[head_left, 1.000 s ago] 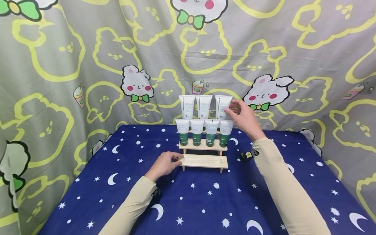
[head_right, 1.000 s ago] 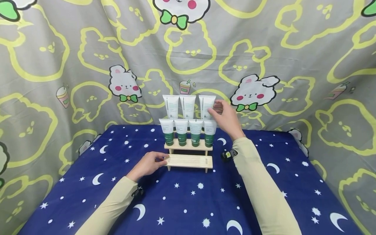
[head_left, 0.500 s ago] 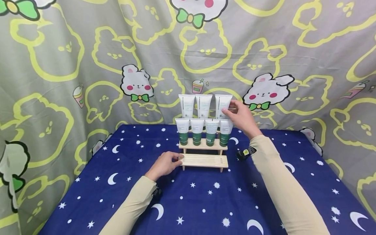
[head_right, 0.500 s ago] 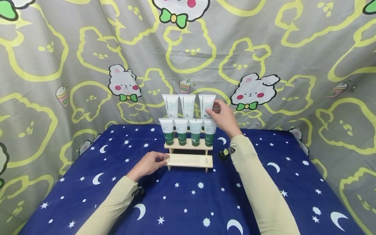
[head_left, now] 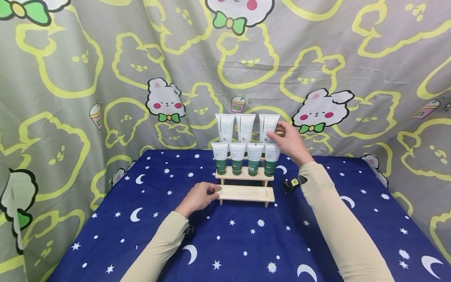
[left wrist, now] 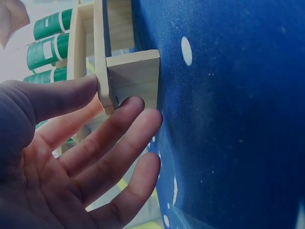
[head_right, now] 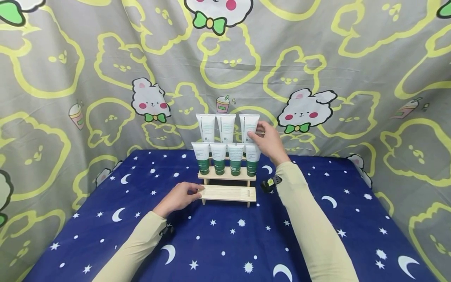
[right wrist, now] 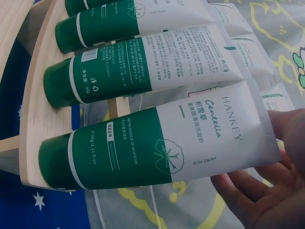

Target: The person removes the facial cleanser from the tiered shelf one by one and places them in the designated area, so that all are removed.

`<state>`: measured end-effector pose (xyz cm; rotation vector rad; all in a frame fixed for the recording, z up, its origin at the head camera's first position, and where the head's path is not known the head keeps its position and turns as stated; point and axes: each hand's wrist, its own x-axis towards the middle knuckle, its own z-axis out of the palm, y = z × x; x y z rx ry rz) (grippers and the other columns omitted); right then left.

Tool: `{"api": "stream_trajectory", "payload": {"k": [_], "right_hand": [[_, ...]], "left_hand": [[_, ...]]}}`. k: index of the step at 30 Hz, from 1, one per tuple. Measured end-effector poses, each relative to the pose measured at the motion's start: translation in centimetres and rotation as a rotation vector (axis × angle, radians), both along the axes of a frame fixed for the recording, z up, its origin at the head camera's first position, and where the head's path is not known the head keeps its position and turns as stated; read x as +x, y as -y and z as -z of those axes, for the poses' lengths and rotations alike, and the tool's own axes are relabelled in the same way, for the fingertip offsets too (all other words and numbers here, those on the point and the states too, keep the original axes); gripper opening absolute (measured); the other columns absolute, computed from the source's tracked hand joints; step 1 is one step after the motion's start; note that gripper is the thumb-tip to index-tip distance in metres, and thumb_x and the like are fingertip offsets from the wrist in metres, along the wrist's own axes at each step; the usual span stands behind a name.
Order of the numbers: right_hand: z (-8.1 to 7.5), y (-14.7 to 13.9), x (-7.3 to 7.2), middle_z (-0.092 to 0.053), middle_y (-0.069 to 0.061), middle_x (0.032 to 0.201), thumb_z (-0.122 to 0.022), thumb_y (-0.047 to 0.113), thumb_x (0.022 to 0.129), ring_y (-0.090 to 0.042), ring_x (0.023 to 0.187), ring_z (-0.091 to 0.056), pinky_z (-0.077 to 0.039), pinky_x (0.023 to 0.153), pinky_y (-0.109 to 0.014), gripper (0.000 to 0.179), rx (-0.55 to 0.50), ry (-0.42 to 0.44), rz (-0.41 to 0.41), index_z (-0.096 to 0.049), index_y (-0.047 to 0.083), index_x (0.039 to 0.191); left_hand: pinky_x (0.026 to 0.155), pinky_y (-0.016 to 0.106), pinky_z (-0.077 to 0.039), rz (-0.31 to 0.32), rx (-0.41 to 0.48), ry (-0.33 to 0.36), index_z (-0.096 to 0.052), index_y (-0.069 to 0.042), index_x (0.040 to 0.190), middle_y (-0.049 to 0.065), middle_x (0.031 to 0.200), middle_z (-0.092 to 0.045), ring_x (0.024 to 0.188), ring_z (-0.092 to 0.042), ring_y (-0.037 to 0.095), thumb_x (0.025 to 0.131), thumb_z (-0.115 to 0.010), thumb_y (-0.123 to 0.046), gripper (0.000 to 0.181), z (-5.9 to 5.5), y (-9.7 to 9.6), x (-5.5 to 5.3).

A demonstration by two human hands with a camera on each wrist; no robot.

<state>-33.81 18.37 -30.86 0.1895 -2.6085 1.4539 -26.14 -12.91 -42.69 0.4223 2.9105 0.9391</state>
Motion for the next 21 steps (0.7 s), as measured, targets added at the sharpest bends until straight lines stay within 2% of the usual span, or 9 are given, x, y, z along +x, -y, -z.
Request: {"api": "stream_trajectory", "payload": {"k": [11, 16, 21], "right_hand": [[0.4, -0.05, -0.2, -0.06, -0.014, 0.143, -0.065, 0.032, 0.101, -0.038, 0.133, -0.055, -0.044, 0.107, -0.054, 0.047, -0.01, -0.029, 0.037, -0.053, 0.008, 0.14], [0.31, -0.08, -0.21, -0.062, -0.014, 0.141, -0.066, 0.029, 0.101, -0.035, 0.129, -0.06, -0.05, 0.101, -0.049, 0.046, -0.08, -0.029, 0.061, -0.053, 0.008, 0.14], [-0.35, -0.49, -0.2, -0.061, -0.015, 0.14, -0.067, 0.026, 0.1, -0.033, 0.124, -0.064, -0.055, 0.096, -0.04, 0.047, -0.138, -0.068, 0.062, -0.052, 0.006, 0.141]], "left_hand": [[0.086, 0.044, -0.054, -0.001, -0.001, -0.008, -0.078, -0.014, 0.117, 0.006, 0.102, -0.077, 0.098, -0.071, 0.023, 0.094, -0.075, -0.017, 0.024, 0.03, -0.05, 0.06], [0.087, 0.044, -0.054, -0.004, 0.001, -0.002, -0.078, -0.014, 0.118, 0.007, 0.102, -0.077, 0.098, -0.071, 0.023, 0.094, -0.075, -0.017, 0.025, 0.04, -0.05, 0.08], [0.084, 0.042, -0.054, -0.008, -0.004, 0.005, -0.078, -0.014, 0.118, 0.006, 0.102, -0.077, 0.095, -0.07, 0.021, 0.094, -0.074, -0.017, 0.025, 0.07, -0.07, -0.03]]}}
